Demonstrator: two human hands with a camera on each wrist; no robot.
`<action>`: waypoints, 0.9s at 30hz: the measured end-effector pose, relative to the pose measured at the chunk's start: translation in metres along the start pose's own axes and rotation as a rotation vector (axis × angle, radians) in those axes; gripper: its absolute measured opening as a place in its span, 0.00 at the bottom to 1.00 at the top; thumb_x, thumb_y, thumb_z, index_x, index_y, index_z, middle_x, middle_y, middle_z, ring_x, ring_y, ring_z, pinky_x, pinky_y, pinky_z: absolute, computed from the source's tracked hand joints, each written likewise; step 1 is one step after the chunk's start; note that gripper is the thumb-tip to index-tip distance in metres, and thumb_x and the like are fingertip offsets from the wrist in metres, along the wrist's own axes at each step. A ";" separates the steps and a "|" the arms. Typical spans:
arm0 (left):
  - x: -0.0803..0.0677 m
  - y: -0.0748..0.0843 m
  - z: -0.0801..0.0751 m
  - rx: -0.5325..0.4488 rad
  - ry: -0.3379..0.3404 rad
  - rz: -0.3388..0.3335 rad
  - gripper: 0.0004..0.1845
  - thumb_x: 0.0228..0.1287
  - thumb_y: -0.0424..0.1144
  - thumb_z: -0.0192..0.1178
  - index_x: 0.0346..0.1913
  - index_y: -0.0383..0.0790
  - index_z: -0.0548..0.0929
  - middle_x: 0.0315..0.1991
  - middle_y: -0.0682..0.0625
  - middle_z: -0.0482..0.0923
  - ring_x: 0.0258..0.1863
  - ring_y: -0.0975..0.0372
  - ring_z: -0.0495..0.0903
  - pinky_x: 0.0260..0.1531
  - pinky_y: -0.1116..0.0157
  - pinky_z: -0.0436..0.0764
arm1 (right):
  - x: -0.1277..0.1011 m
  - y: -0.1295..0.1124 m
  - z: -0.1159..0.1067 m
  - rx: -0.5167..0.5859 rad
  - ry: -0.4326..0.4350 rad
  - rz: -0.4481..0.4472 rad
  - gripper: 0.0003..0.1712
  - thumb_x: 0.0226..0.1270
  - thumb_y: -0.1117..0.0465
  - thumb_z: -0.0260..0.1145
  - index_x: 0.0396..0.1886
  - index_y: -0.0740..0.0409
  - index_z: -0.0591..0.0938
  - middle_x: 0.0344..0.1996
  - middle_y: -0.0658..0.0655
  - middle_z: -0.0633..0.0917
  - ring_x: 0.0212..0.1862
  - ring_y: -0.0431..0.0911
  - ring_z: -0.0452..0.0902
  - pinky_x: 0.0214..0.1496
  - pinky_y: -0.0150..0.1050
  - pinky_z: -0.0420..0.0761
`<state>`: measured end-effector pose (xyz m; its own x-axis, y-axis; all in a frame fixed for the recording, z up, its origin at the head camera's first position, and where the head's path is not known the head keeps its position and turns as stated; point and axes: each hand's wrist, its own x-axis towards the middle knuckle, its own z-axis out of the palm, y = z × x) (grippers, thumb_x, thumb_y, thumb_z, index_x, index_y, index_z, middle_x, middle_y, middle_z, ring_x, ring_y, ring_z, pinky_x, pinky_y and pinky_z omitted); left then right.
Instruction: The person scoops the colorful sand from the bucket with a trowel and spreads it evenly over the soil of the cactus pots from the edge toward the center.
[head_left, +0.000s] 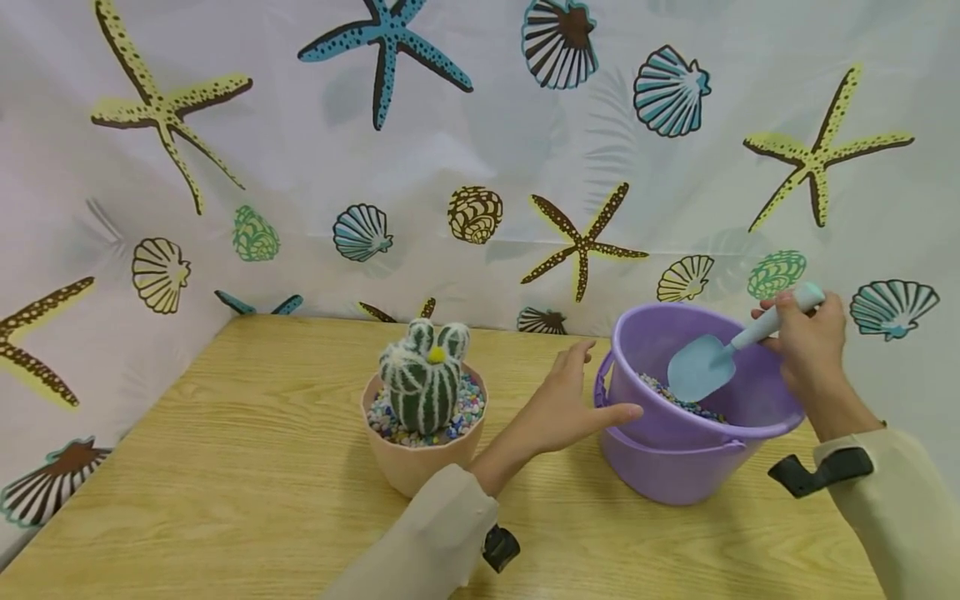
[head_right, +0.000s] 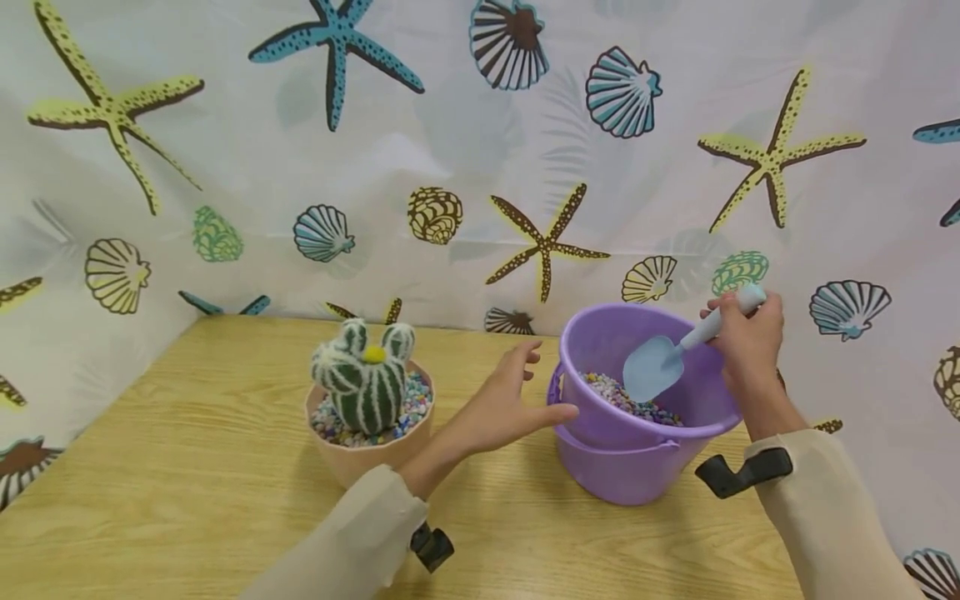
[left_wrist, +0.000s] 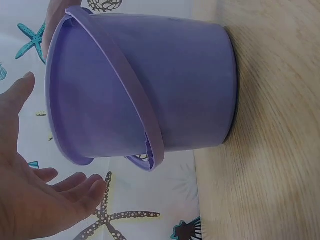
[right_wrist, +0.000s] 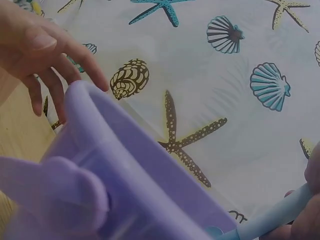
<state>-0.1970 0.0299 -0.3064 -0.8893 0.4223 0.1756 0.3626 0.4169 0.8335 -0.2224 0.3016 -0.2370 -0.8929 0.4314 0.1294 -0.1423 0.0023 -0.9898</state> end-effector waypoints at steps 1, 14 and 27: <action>0.002 0.001 0.001 0.000 0.001 0.001 0.55 0.51 0.61 0.68 0.75 0.45 0.49 0.71 0.42 0.56 0.68 0.50 0.63 0.61 0.47 0.69 | 0.001 0.001 0.001 -0.037 -0.011 -0.009 0.03 0.75 0.57 0.47 0.42 0.46 0.61 0.35 0.46 0.75 0.34 0.33 0.77 0.26 0.25 0.80; 0.014 0.013 0.014 0.013 0.004 0.046 0.58 0.48 0.58 0.71 0.76 0.47 0.46 0.71 0.42 0.55 0.66 0.52 0.65 0.63 0.50 0.69 | 0.000 0.016 0.007 -0.458 -0.078 -0.201 0.04 0.71 0.58 0.56 0.41 0.47 0.69 0.26 0.34 0.75 0.35 0.27 0.71 0.37 0.26 0.72; 0.019 0.017 0.019 0.014 -0.014 0.027 0.60 0.49 0.59 0.70 0.77 0.48 0.42 0.72 0.43 0.54 0.66 0.51 0.66 0.62 0.51 0.69 | -0.004 0.020 0.011 -0.769 -0.128 -0.276 0.25 0.74 0.55 0.50 0.59 0.71 0.65 0.57 0.77 0.72 0.59 0.69 0.69 0.57 0.62 0.71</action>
<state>-0.2021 0.0601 -0.2984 -0.8751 0.4449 0.1904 0.3904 0.4167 0.8209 -0.2264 0.2896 -0.2563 -0.9168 0.2190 0.3338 -0.0732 0.7297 -0.6799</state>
